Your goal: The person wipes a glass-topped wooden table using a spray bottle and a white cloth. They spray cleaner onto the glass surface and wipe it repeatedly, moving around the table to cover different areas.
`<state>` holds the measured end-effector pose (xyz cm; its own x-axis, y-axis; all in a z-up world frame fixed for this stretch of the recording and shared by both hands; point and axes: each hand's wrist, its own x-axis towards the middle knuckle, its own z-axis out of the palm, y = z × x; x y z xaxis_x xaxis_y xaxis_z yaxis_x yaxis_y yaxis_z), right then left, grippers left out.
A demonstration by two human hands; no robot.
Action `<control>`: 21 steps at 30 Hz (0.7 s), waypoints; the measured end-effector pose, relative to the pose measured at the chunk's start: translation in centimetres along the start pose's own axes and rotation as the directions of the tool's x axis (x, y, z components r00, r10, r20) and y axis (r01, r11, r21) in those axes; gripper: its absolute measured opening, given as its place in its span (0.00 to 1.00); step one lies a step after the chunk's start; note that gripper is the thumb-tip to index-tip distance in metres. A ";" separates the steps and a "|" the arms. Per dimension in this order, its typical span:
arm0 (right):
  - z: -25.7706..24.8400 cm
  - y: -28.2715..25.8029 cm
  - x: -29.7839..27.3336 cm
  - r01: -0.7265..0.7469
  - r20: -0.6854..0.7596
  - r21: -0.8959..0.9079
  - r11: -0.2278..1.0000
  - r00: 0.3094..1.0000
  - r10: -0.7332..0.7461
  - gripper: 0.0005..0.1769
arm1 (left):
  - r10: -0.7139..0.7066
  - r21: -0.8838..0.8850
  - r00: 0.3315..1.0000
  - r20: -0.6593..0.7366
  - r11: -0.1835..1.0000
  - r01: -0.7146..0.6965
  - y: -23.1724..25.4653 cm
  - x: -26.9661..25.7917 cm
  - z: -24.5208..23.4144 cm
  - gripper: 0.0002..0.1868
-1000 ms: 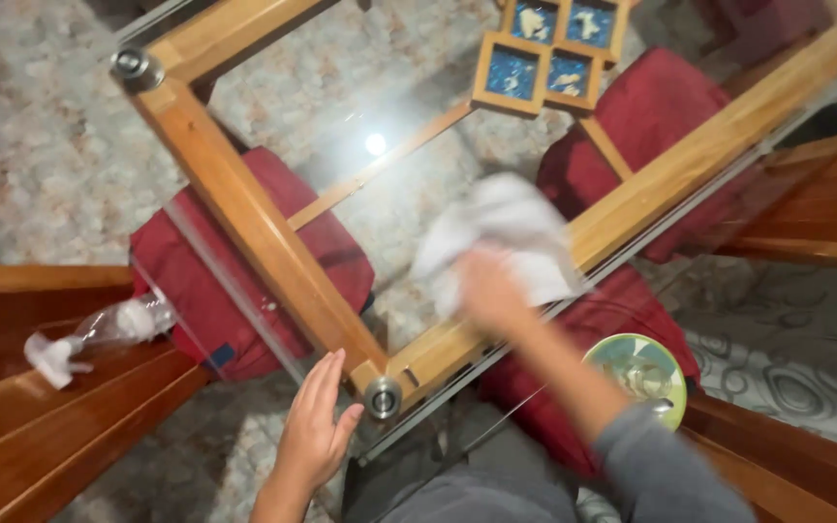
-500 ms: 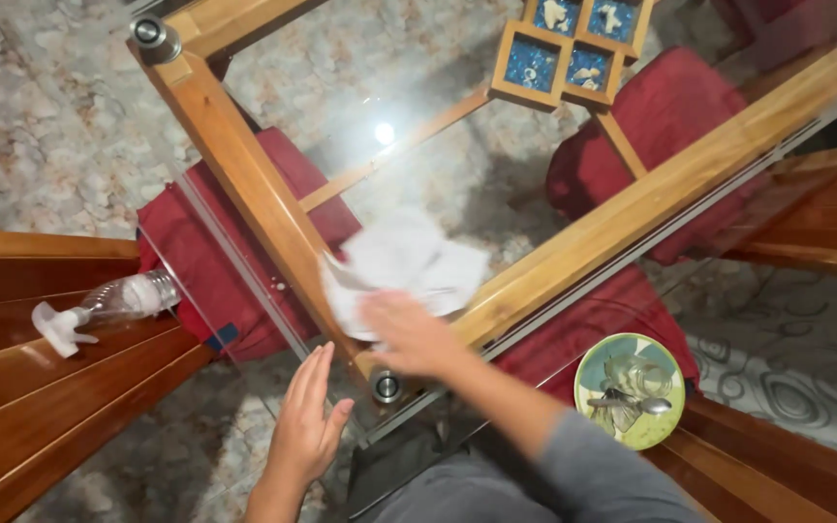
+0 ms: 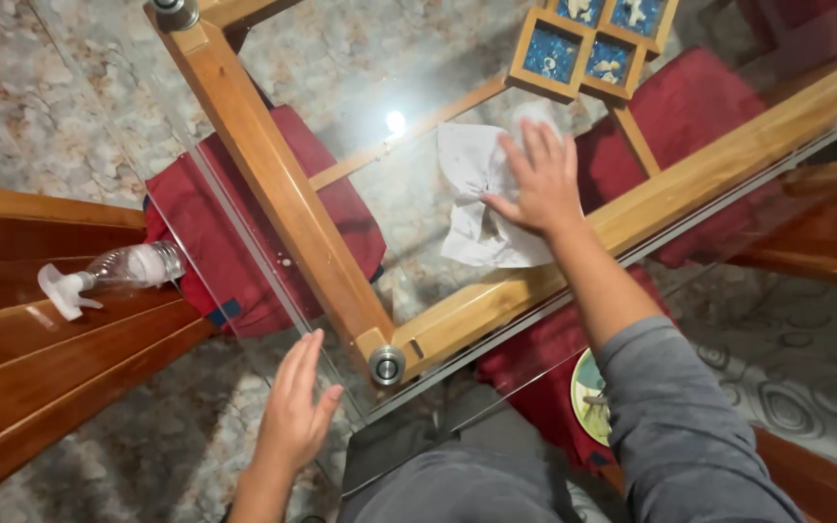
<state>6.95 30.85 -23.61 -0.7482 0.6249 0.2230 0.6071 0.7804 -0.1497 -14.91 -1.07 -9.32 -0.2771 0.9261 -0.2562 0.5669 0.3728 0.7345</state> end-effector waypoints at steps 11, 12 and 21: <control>-3.7 -18.1 -13.2 0.204 0.020 0.505 0.839 0.969 -0.247 0.23 | -0.018 -0.002 0.999 0.032 1.000 0.018 -0.7 -1.1 2.1 0.31; -3.3 -15.7 -13.8 0.205 0.018 0.505 0.838 0.969 -0.248 0.23 | -0.017 -0.001 0.999 0.031 1.000 0.017 -0.8 -1.2 1.9 0.31; 7.0 -3.7 -9.2 -0.666 0.249 0.276 0.693 0.746 0.617 0.42 | -0.074 0.086 0.994 0.081 0.994 0.067 -2.8 -2.8 0.4 0.34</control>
<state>9.70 22.34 -31.83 -0.2502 0.9539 -0.1659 0.8453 0.1316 -0.5178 -15.41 -4.64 -10.87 -0.2543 0.8978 -0.3596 0.6120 0.4373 0.6589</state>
